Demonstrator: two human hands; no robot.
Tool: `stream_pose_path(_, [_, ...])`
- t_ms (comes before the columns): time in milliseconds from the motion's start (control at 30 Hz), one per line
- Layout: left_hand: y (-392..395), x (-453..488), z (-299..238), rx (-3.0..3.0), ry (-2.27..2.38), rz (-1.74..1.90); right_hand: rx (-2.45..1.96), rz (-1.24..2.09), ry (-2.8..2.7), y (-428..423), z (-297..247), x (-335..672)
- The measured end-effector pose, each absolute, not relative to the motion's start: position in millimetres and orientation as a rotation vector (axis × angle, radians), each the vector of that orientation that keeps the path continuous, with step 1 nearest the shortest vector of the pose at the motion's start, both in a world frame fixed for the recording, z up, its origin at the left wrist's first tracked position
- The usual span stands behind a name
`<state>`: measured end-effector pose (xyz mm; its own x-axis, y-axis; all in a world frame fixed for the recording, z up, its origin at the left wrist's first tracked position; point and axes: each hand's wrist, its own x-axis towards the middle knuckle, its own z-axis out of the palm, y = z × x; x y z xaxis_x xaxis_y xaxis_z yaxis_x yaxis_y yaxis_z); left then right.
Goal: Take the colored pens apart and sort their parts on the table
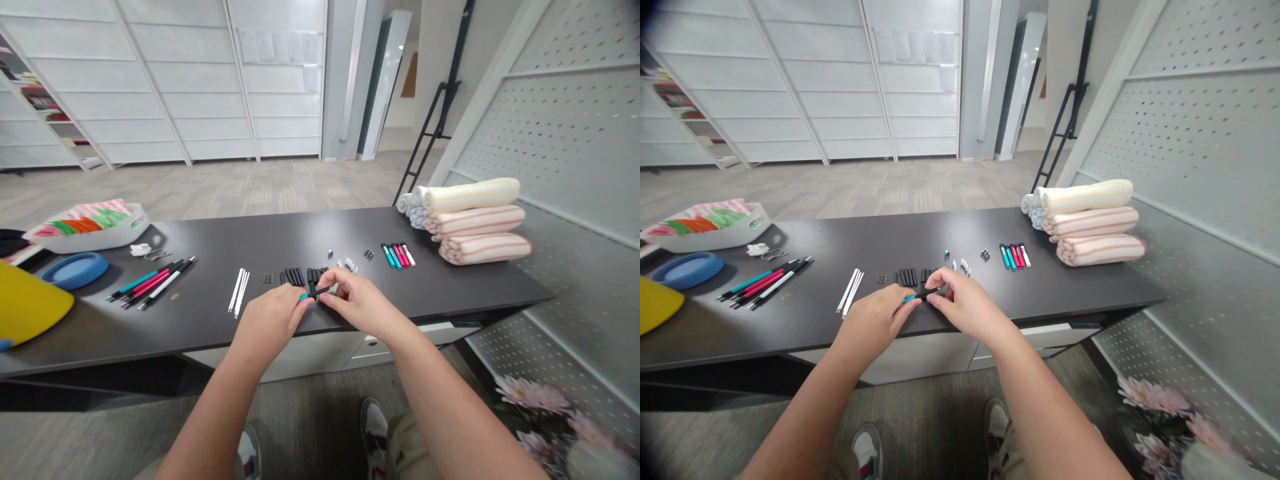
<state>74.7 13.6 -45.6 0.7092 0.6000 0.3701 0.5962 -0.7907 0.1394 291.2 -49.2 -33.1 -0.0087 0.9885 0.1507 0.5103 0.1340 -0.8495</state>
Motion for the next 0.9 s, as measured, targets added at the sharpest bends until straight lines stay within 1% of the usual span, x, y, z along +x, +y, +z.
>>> stream_pose_path(267, [13.4, 75.1, -44.7, 2.872, 1.001, 0.624, -1.52, 0.76, -1.622, -49.6, -32.8, 289.4])
stream_pose_path(433, [13.5, 73.4, -43.3, 2.851, 0.937, 0.693, -1.4, 0.88, -1.385, -47.7, -38.7, 296.2])
stream_pose_path(600, [14.9, 73.3, -41.5, 2.714, 0.975, 0.76, -1.224, 0.987, -1.074, -45.4, -40.8, 298.7])
stream_pose_path(767, [15.4, 74.0, -38.4, 2.614, 0.993, 0.773, -1.097, 0.947, -0.839, -43.9, -36.4, 297.5])
stream_pose_path(900, [16.7, 72.6, -34.8, 2.488, 0.977, 0.85, -1.072, 0.918, -0.791, -43.3, -35.8, 296.4])
